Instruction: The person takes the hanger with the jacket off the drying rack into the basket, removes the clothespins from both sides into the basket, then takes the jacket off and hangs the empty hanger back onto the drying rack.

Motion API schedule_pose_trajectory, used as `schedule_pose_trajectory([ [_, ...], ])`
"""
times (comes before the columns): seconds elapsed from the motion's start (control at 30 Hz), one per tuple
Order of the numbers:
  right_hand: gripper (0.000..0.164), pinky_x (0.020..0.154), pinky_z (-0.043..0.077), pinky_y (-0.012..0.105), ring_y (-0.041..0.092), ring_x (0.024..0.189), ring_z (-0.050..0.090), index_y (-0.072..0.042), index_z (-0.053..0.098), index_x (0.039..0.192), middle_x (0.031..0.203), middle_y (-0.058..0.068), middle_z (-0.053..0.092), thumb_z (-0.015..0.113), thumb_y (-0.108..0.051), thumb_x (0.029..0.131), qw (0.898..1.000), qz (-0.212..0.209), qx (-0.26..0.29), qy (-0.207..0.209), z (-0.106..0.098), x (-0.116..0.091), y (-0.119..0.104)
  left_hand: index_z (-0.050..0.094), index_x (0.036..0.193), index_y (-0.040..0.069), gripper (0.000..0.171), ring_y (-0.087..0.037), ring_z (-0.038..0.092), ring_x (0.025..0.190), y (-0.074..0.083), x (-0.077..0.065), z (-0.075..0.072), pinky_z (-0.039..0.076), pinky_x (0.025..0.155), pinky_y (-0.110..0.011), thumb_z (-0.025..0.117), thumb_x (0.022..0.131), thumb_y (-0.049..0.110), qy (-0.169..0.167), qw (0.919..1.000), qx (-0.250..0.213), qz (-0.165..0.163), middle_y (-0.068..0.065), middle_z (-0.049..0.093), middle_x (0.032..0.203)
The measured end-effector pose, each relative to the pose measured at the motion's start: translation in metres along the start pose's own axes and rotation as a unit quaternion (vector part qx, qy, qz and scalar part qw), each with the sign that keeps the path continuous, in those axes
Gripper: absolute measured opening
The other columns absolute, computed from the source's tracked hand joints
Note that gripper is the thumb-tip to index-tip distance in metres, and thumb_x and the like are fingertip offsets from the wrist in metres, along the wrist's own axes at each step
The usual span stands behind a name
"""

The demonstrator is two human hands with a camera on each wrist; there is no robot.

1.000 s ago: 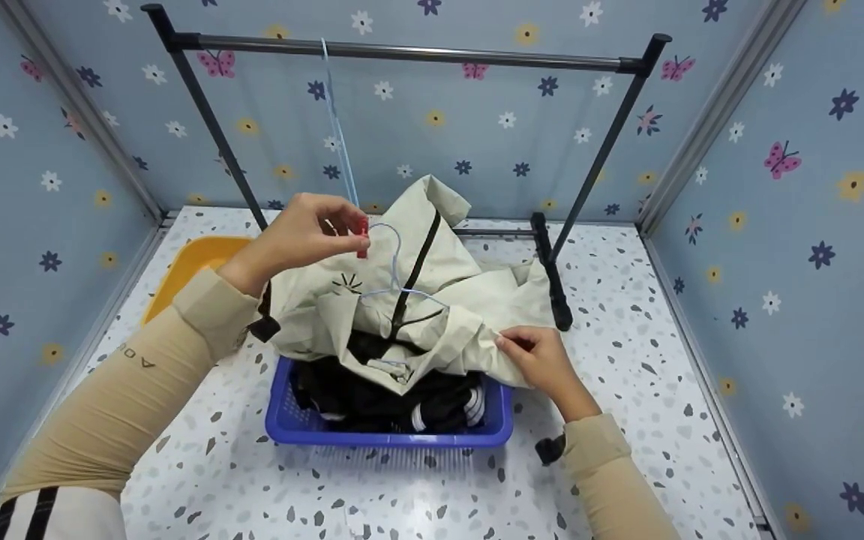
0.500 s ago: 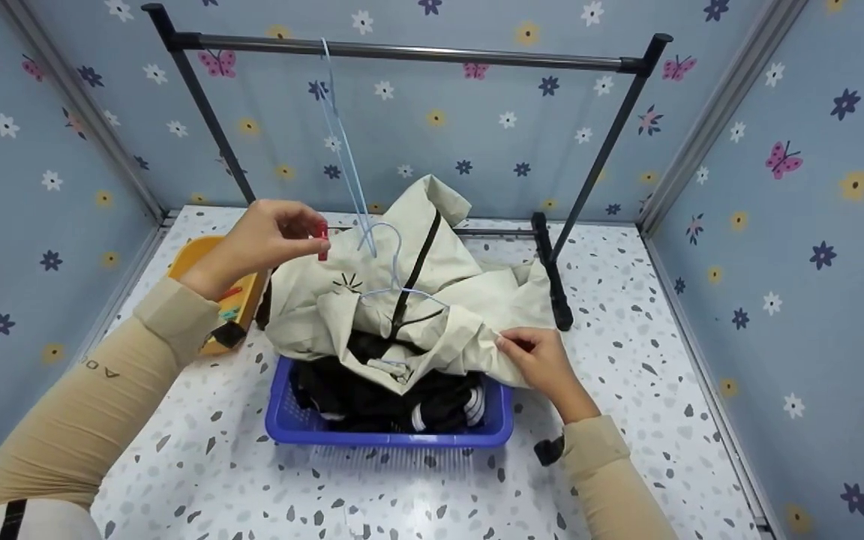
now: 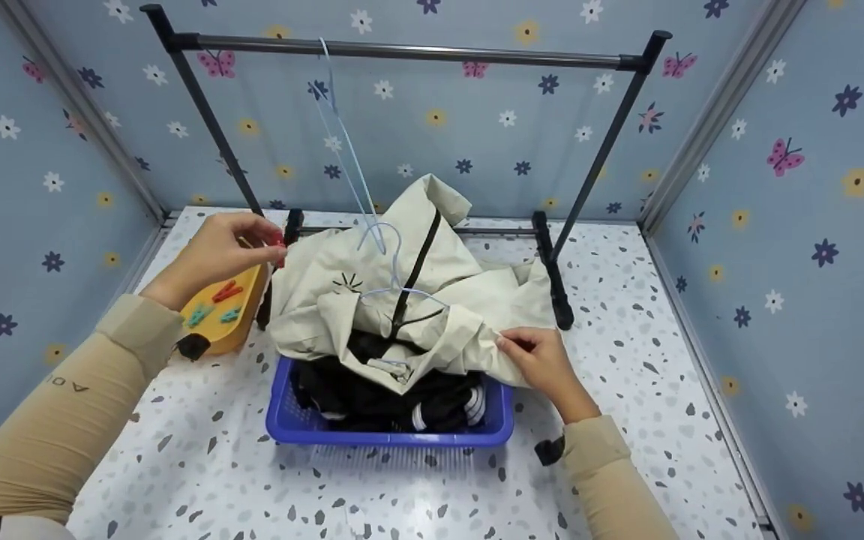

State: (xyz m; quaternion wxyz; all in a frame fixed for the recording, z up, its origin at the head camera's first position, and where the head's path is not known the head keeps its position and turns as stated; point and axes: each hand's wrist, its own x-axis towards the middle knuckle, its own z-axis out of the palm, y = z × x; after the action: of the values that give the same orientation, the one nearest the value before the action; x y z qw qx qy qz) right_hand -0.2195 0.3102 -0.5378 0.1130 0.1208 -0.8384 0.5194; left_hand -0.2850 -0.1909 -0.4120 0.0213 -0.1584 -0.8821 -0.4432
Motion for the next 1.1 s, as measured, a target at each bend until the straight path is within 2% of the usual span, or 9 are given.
schedule_pose_trajectory([
  [0.13, 0.006, 0.068, 0.05, 0.01, -0.006, 0.074, 0.065, 0.008, 0.083, 0.094, 0.09, 0.02, 0.081, 0.08, 0.008, 0.089, 1.0, 0.007, 0.005, 0.0, 0.0, 0.0, -0.001, 0.076, 0.117, 0.006, 0.028, -0.023, 0.068, 0.09, -0.015, -0.009, -0.009, 0.057, 0.079, -0.022, 0.079, 0.101, 0.029, 0.005, 0.9998, -0.001, -0.021, -0.011, 0.076, 0.104],
  [0.33, 0.006, 0.068, 0.05, 0.01, -0.005, 0.074, 0.065, 0.006, 0.084, 0.094, 0.09, 0.019, 0.082, 0.081, 0.006, 0.089, 1.0, 0.011, 0.001, -0.002, -0.001, 0.001, 0.0, 0.075, 0.121, 0.008, 0.036, -0.023, 0.068, 0.093, -0.039, -0.021, -0.02, 0.056, 0.083, -0.03, 0.078, 0.102, 0.038, 0.022, 0.9972, 0.047, -0.053, -0.011, 0.076, 0.108],
  [0.5, 0.006, 0.067, 0.05, 0.01, -0.005, 0.073, 0.065, 0.006, 0.084, 0.095, 0.091, 0.021, 0.081, 0.082, 0.006, 0.089, 1.0, 0.017, 0.001, -0.003, -0.001, 0.001, -0.001, 0.076, 0.119, 0.006, 0.036, -0.024, 0.065, 0.088, -0.06, -0.026, -0.027, 0.056, 0.076, -0.028, 0.079, 0.101, 0.037, 0.046, 0.9947, 0.058, -0.071, -0.012, 0.075, 0.105],
  [0.67, 0.006, 0.067, 0.05, 0.01, -0.006, 0.073, 0.065, 0.006, 0.084, 0.095, 0.09, 0.021, 0.081, 0.082, 0.006, 0.089, 1.0, 0.021, -0.001, 0.001, -0.001, 0.001, -0.002, 0.074, 0.121, 0.002, 0.033, -0.024, 0.065, 0.085, -0.078, -0.03, -0.033, 0.055, 0.07, -0.023, 0.078, 0.102, 0.029, 0.046, 0.9933, 0.061, -0.086, -0.015, 0.074, 0.106],
  [0.87, 0.007, 0.069, 0.05, 0.009, -0.007, 0.075, 0.065, 0.006, 0.084, 0.095, 0.092, 0.022, 0.081, 0.082, 0.006, 0.089, 1.0, 0.022, -0.007, 0.003, -0.001, 0.0, -0.002, 0.074, 0.123, -0.001, 0.036, -0.025, 0.065, 0.089, -0.098, -0.033, -0.042, 0.054, 0.077, -0.026, 0.077, 0.102, 0.029, 0.042, 0.9912, 0.077, -0.099, -0.017, 0.074, 0.108],
  [1.1, 0.007, 0.069, 0.051, 0.01, -0.006, 0.075, 0.065, 0.006, 0.084, 0.096, 0.092, 0.02, 0.082, 0.082, 0.006, 0.09, 1.0, 0.017, -0.002, -0.002, 0.0, 0.0, -0.001, 0.07, 0.129, -0.003, 0.042, -0.03, 0.063, 0.098, -0.124, -0.038, -0.045, 0.055, 0.088, -0.038, 0.075, 0.104, 0.03, 0.045, 0.9841, 0.084, -0.15, -0.02, 0.07, 0.114],
])
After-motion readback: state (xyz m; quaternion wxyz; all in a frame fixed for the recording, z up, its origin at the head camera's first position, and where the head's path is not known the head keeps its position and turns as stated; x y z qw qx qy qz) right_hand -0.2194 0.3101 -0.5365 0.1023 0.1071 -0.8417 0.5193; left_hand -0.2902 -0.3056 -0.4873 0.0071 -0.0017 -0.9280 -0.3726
